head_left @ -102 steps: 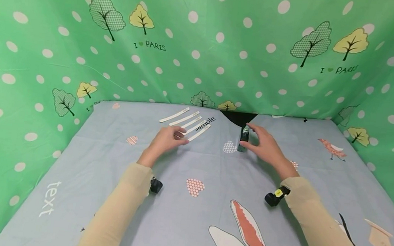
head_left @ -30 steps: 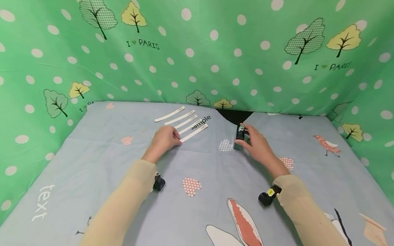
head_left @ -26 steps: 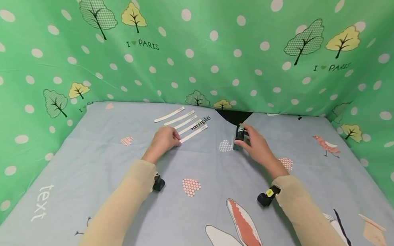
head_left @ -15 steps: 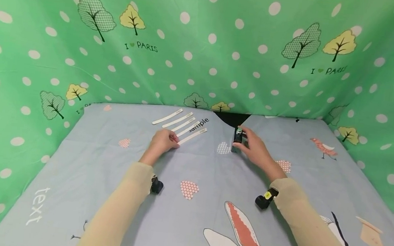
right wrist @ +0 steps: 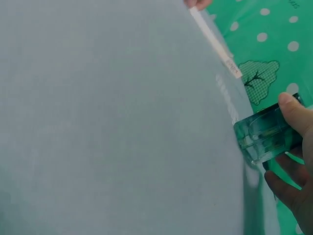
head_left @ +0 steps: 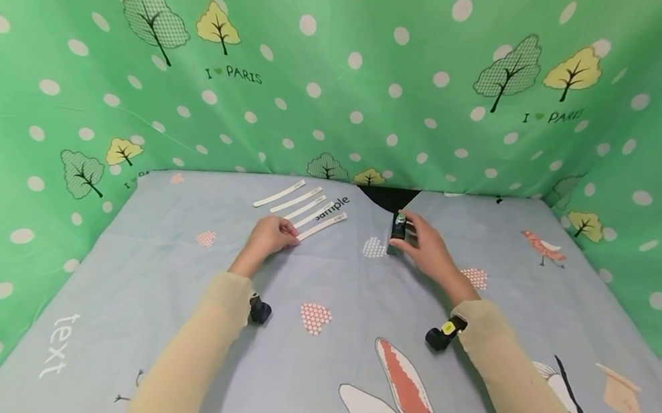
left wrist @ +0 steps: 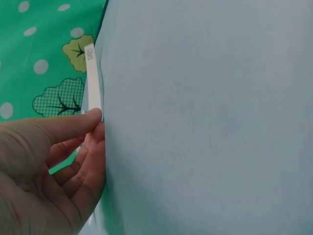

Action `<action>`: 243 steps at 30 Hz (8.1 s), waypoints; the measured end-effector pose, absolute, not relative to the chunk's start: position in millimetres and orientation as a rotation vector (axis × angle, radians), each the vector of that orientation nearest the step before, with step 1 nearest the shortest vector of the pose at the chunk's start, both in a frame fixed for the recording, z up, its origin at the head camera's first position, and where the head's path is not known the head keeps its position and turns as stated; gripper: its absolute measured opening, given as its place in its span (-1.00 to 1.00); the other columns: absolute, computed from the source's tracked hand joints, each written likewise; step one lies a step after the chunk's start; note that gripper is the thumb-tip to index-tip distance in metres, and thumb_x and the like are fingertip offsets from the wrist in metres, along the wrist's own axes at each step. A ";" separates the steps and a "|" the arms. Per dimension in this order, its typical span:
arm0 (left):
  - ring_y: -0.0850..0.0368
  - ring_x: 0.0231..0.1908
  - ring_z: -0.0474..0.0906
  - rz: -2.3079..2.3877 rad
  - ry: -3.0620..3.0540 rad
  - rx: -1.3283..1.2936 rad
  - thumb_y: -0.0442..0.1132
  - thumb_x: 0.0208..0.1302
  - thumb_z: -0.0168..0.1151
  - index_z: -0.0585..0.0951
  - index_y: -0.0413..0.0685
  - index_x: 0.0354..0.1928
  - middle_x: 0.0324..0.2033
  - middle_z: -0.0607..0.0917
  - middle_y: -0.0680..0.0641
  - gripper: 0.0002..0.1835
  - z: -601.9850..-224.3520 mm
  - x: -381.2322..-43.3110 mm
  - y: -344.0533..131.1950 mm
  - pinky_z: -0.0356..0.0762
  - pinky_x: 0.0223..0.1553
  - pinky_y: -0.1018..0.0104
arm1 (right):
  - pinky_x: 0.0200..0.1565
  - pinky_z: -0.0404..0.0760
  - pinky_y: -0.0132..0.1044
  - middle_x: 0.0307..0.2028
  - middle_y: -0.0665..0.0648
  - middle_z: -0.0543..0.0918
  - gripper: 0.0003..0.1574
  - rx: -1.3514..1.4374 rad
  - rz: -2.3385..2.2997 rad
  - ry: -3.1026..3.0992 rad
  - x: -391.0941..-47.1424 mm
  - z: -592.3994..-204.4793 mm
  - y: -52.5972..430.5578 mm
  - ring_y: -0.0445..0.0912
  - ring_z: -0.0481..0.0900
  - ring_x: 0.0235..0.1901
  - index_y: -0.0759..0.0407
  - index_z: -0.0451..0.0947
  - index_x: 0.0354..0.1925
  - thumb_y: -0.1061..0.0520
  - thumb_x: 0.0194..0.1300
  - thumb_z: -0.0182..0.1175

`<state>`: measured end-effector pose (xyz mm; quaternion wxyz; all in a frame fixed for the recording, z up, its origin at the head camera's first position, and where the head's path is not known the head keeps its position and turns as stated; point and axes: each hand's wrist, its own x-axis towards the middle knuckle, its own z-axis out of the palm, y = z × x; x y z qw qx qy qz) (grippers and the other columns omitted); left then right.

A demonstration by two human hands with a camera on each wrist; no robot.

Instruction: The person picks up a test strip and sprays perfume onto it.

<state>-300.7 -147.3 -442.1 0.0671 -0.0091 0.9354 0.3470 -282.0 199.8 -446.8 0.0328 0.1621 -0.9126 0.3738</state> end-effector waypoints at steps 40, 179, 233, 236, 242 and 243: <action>0.27 -0.52 0.59 1.169 2.761 -0.058 -0.30 0.18 0.41 0.69 -0.17 -0.25 -0.41 0.73 -0.08 -0.87 -431.2 -283.9 -147.3 0.51 -0.46 0.50 | 0.35 0.44 0.10 0.38 0.38 0.35 -0.12 0.515 1.376 -2.704 -283.9 -448.5 195.9 0.25 0.37 0.37 0.23 0.17 0.47 0.14 0.32 0.33; -0.11 -0.27 0.76 1.450 2.755 -0.021 -0.29 0.27 0.35 0.71 -0.26 -0.20 -0.31 0.79 -0.24 -0.84 -400.3 -263.2 -146.0 0.72 -0.29 0.35 | 0.05 0.68 0.04 0.28 0.27 0.48 0.00 0.619 1.182 -2.419 -250.0 -425.6 185.9 0.14 0.50 0.18 -0.18 0.18 0.51 0.17 0.23 0.40; -0.15 -0.23 0.76 1.468 2.764 0.003 -0.29 0.27 0.36 0.70 -0.27 -0.20 -0.29 0.78 -0.26 -0.83 -390.5 -258.5 -141.5 0.72 -0.29 0.38 | -0.14 0.69 0.02 -0.10 0.27 0.46 -0.16 0.700 0.930 -2.381 -240.5 -433.7 169.7 0.09 0.56 -0.20 -0.08 0.39 0.32 0.10 0.11 0.51; -0.12 -0.26 0.76 1.464 2.767 0.003 -0.29 0.27 0.36 0.70 -0.28 -0.20 -0.30 0.78 -0.26 -0.84 -390.1 -257.8 -141.0 0.72 -0.29 0.38 | -0.15 0.69 0.00 -0.08 0.27 0.47 -0.16 0.698 0.925 -2.390 -240.3 -434.4 168.9 0.08 0.56 -0.19 -0.09 0.39 0.32 0.08 0.12 0.50; 0.02 -0.34 0.75 1.453 2.778 0.010 -0.29 0.26 0.36 0.70 -0.26 -0.21 -0.32 0.78 -0.24 -0.85 -390.8 -258.0 -139.3 0.71 -0.31 0.39 | -0.17 0.70 -0.02 -0.10 0.27 0.47 -0.18 0.713 0.908 -2.383 -240.0 -436.3 167.9 0.08 0.56 -0.21 -0.07 0.39 0.30 0.07 0.12 0.50; 0.01 -0.33 0.76 1.454 2.776 0.012 -0.29 0.26 0.36 0.70 -0.26 -0.21 -0.32 0.78 -0.24 -0.85 -391.0 -258.0 -139.3 0.71 -0.31 0.39 | -0.18 0.70 -0.01 -0.10 0.27 0.47 -0.18 0.717 0.908 -2.380 -239.8 -436.4 167.7 0.08 0.56 -0.22 -0.07 0.40 0.30 0.08 0.12 0.50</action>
